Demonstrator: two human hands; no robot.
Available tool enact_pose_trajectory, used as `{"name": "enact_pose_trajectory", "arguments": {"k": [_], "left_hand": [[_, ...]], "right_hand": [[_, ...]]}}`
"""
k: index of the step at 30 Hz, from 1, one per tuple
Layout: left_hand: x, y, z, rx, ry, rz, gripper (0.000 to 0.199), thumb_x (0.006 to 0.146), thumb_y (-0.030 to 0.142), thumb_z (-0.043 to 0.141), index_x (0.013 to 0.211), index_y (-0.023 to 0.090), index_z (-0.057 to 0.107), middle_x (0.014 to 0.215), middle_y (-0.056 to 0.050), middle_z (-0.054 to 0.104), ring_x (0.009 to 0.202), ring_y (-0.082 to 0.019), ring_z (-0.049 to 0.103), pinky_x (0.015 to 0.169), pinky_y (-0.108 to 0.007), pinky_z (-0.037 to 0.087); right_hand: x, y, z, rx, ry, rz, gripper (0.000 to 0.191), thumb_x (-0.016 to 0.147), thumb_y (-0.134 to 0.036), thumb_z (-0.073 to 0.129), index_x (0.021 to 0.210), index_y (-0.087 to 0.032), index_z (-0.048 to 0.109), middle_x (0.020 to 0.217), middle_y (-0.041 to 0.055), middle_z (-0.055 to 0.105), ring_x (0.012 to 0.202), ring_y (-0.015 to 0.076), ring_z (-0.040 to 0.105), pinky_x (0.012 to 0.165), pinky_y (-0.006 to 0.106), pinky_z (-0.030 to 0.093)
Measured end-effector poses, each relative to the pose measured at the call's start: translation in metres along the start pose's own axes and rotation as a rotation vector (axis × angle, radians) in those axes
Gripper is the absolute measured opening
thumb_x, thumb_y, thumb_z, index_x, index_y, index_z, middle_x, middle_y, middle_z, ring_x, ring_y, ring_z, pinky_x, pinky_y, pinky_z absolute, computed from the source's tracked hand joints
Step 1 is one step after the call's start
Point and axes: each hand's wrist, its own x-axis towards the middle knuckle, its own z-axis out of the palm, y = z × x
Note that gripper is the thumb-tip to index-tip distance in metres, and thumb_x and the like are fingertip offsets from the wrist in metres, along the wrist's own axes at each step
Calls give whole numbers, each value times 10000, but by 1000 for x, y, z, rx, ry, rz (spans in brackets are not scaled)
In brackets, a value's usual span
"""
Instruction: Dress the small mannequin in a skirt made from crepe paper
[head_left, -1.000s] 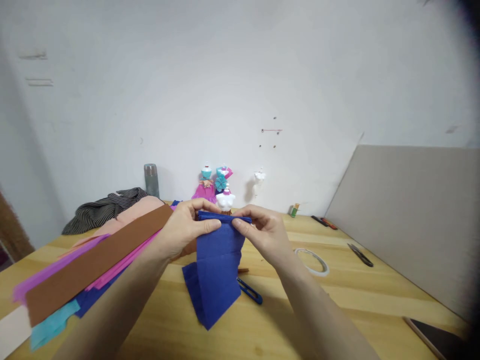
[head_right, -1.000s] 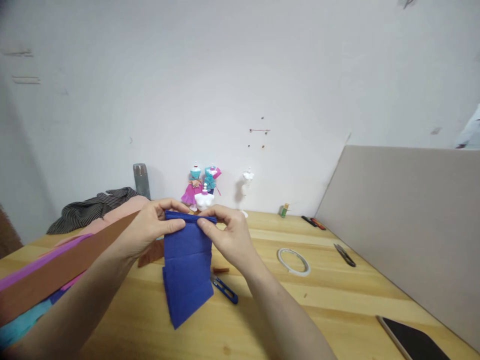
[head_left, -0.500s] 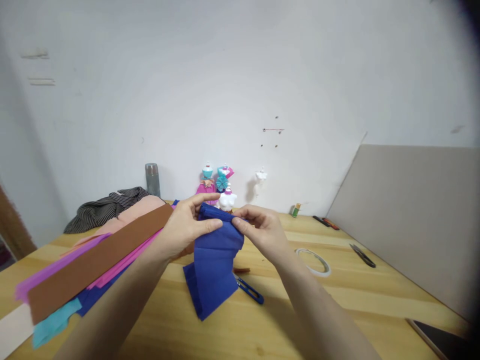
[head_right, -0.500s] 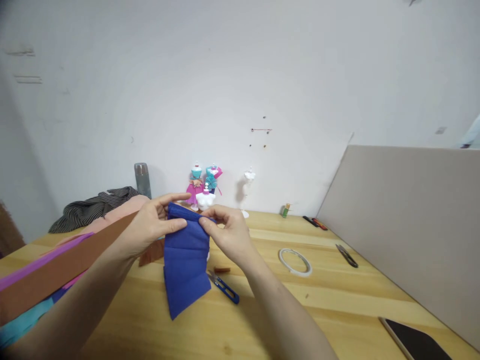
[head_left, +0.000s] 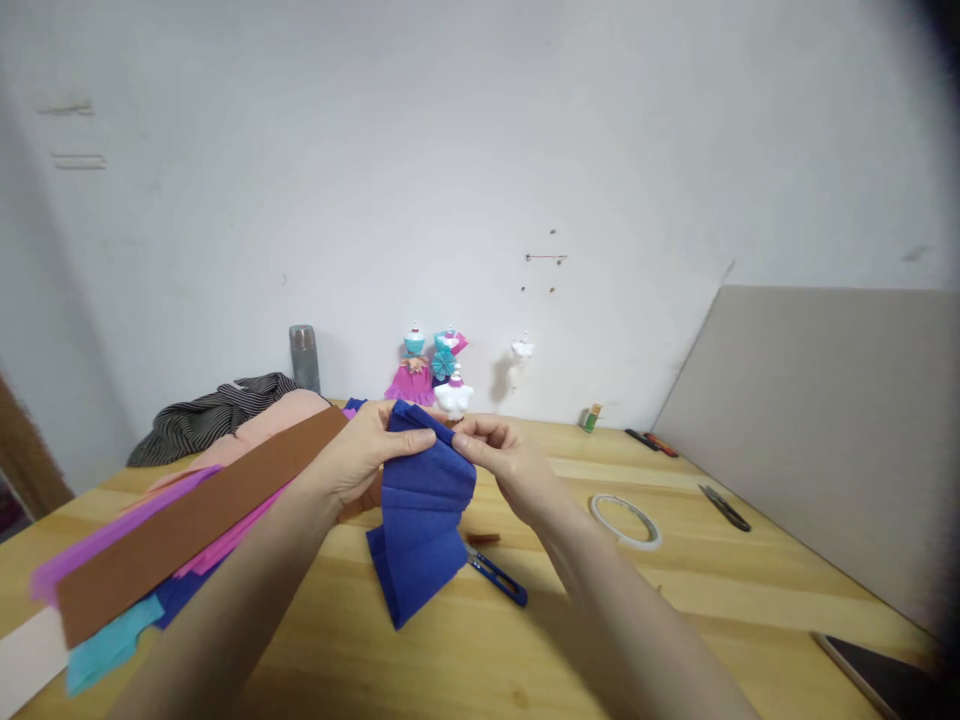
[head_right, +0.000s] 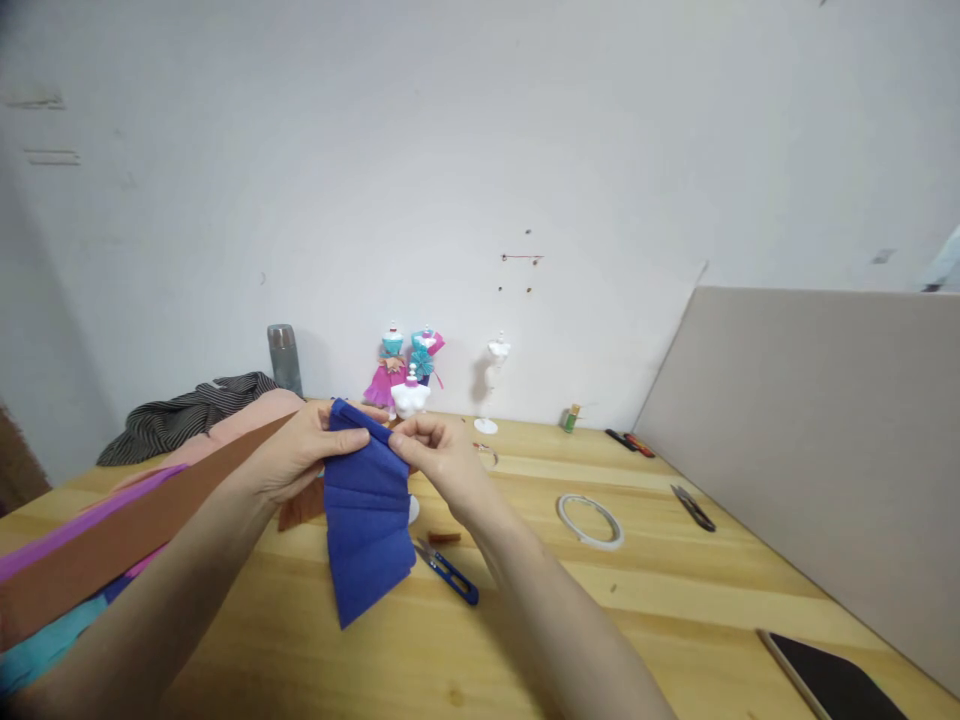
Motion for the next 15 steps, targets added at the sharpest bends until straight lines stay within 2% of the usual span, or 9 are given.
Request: {"name": "enact_pose_trajectory", "arguments": {"k": [3, 9, 15], "left_hand": [[3, -1, -6, 49, -22, 7, 271, 643, 282, 819, 843, 119, 735, 807, -69, 736, 747, -164, 657, 763, -285, 492], [4, 2, -11, 246, -22, 26, 251, 652, 321, 803, 765, 114, 719, 752, -51, 715, 699, -157, 634, 709, -269, 483], [2, 4, -13, 289, -43, -2, 239, 663, 311, 783, 781, 120, 702, 740, -44, 706, 661, -148, 624, 679, -264, 482]], "right_hand": [[2, 4, 1, -60, -36, -10, 308, 683, -464, 727, 652, -172, 634, 595, -11, 614, 549, 118, 545, 560, 255, 457], [1, 10, 4, -207, -48, -58, 218, 696, -359, 714, 794, -165, 693, 687, 19, 692, 606, 148, 605, 558, 252, 480], [1, 14, 3, -223, -146, 17, 149, 730, -297, 665, 731, -148, 656, 595, -5, 643, 547, 126, 584, 531, 231, 450]]}}
